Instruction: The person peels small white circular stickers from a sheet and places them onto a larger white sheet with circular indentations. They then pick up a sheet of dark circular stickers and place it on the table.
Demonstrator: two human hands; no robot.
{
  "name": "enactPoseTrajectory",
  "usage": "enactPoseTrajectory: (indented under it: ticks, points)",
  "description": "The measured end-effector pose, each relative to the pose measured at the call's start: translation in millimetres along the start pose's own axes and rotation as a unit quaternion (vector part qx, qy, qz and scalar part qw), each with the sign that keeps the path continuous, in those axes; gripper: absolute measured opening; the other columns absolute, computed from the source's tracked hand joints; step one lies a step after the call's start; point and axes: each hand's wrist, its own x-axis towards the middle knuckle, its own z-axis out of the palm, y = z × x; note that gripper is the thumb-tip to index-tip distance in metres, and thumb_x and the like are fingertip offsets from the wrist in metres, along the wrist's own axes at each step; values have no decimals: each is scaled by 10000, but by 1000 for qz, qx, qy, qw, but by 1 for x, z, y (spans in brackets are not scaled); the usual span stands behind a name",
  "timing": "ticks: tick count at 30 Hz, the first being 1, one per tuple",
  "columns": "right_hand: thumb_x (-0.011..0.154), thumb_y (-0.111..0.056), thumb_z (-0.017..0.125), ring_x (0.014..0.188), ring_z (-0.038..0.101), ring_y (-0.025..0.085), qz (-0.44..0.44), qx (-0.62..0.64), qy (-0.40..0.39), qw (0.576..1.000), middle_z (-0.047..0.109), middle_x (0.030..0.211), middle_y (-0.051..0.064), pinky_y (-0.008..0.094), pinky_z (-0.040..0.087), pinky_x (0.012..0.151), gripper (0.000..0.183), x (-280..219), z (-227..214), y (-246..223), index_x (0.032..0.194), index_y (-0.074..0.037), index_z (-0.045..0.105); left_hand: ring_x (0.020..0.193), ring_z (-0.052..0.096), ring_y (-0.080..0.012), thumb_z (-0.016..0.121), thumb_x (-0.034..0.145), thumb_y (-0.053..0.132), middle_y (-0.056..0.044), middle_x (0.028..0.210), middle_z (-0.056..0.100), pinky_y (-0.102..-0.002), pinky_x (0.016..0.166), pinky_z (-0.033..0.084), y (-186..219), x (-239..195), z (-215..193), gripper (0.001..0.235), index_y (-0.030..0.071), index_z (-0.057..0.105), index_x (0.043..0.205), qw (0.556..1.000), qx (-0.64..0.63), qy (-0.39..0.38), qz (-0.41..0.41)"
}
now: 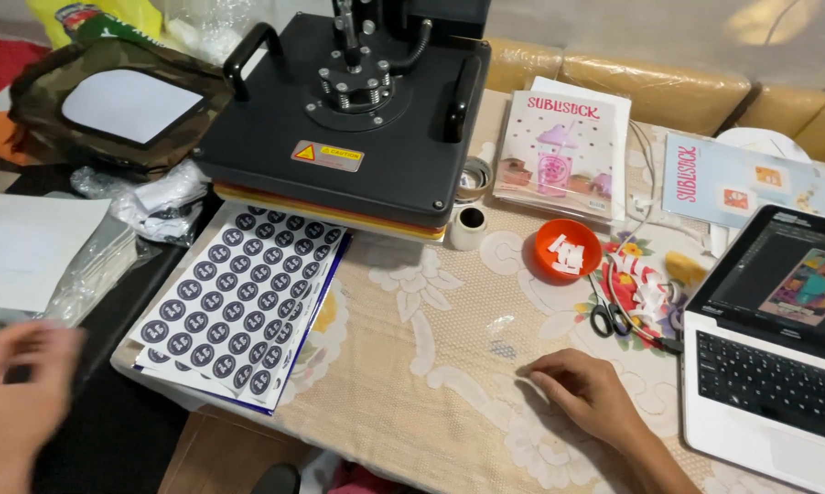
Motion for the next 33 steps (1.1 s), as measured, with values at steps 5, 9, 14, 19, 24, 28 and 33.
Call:
enactPoseTrajectory:
  ticks: [5,9,14,19,24,28,33]
  points:
    - [984,-268,815,834,874,118,-48,-53,-28,997,929,1039,-3,243,682,740,176,-2,-6,2,1094,-188,927,1439,690,-208,775,880,719,63,1541,753,-455,1222,553,313,-30,75,691,309,796,1436,931,173,-318,-41]
    - [996,-256,803,914,872,146,-62,-53,-27,996,920,1075,11,273,659,812,170,-7,-9,7,1107,-172,901,1392,717,-268,710,993,676,-13,1582,689,-551,1111,656,316,-4,111,698,225,687,1526,885,249,-392,31]
    - [1001,-263,802,925,879,158,-66,-36,-34,997,909,1069,24,277,681,818,185,-10,-12,2,1123,-170,905,1121,849,-248,745,1056,457,12,1301,878,-431,991,694,325,13,112,344,243,878,1290,884,238,-401,-39]
    - [1008,-266,801,873,873,132,-81,-32,-41,995,898,1050,10,251,683,770,181,-9,-12,-2,1129,-189,910,1254,805,-238,712,1026,625,44,1427,812,-461,951,702,333,10,117,533,257,808,1400,860,301,-407,-61]
    - [1010,-271,782,898,856,140,-87,-39,-37,995,912,1013,5,272,691,755,175,-10,-13,-4,1092,-172,900,699,770,-133,622,1167,341,46,957,909,-297,666,624,343,10,110,280,251,881,1225,852,292,-426,-90]
    - [1012,-283,781,890,846,136,-86,-43,-34,995,910,1017,1,269,684,742,179,-11,-13,-4,1089,-171,896,681,628,-227,554,1136,237,-17,730,698,-394,637,476,313,9,109,398,143,743,798,888,335,-313,-25]
    - [1020,-268,778,900,836,145,-109,-49,-30,992,903,1013,-2,281,645,773,162,-11,-13,-9,1083,-166,888,878,823,-334,562,1106,177,-25,918,832,-481,700,634,318,14,76,266,192,818,1039,878,415,-235,39]
